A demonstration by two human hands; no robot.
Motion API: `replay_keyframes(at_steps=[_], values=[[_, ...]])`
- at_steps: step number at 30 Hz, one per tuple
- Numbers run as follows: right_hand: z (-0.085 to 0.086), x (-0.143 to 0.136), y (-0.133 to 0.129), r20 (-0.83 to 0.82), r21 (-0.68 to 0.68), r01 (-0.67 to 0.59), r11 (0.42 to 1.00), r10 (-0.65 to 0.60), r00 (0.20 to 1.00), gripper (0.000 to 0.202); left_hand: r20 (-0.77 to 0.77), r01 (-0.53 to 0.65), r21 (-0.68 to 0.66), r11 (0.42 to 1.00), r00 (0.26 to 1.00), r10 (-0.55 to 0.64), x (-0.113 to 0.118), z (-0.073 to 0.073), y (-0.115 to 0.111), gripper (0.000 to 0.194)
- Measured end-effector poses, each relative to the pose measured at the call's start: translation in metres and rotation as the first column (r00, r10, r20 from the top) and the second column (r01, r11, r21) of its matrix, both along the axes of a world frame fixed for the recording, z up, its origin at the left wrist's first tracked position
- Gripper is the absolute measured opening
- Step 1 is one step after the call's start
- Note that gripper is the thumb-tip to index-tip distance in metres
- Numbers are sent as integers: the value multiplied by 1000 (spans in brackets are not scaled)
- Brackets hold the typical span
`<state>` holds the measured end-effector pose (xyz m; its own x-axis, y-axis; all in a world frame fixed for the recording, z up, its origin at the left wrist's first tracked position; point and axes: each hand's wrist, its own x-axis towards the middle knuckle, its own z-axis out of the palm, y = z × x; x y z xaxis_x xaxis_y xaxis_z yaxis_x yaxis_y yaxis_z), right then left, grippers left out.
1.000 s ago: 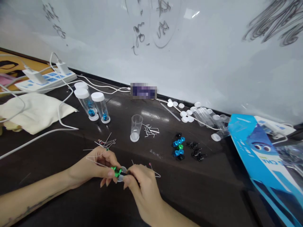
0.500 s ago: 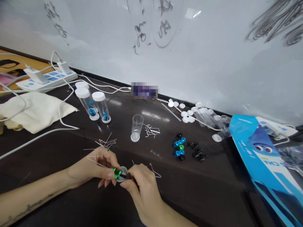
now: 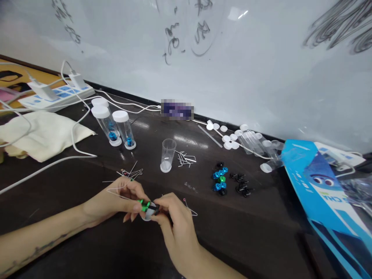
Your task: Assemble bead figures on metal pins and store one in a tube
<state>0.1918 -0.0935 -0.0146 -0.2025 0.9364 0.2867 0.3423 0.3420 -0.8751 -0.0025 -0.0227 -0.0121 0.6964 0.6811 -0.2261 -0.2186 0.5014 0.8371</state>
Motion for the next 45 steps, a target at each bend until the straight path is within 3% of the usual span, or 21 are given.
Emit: replay_keyframes(at_steps=[2, 5, 7, 12, 15, 21, 26, 30, 36, 41, 45], values=[[-1, 1, -1, 38, -40, 3, 999, -1, 999, 7, 2, 6, -6, 1000, 1000, -6, 1, 1, -1, 10], [-2, 3, -3, 100, -84, -8, 996, 16, 995, 33, 6, 18, -24, 1000, 1000, -18, 1, 4, -1, 9], [-2, 3, -3, 116, -84, -7, 996, 16, 993, 36, 6, 18, -29, 999, 1000, -18, 1, 5, -1, 10], [0, 1, 0, 88, -31, 33, 999, -30, 996, 3, -13, -17, -10, 1000, 1000, 17, 0, 4, 1, 11], [1, 0, 1, 50, -10, 59, 998, -59, 997, 1, -20, -17, -5, 1000, 1000, 17, 0, 3, 1, 12], [3, 2, 0, 80, -76, 8, 997, -2, 997, 39, -20, 14, -35, 999, 1000, -14, 2, 4, -2, 12], [1, 1, 0, 59, -40, 53, 998, -50, 997, 5, -24, -27, -27, 999, 999, 26, 1, 2, 1, 12], [0, 0, 1, 35, -6, 52, 999, -52, 998, 7, -14, -10, -30, 1000, 1000, 10, 0, 1, 2, 13], [2, 2, -1, 64, -48, 11, 999, -8, 998, 38, 6, 29, -46, 999, 1000, -29, 1, 1, -1, 12], [2, 0, 0, 31, -13, 53, 999, -53, 998, 8, -7, -5, -36, 999, 1000, 5, 0, 1, 1, 13], [4, 1, 0, 23, 12, 43, 999, -43, 999, 12, -3, 12, -48, 999, 1000, -12, 0, 0, 0, 14]])
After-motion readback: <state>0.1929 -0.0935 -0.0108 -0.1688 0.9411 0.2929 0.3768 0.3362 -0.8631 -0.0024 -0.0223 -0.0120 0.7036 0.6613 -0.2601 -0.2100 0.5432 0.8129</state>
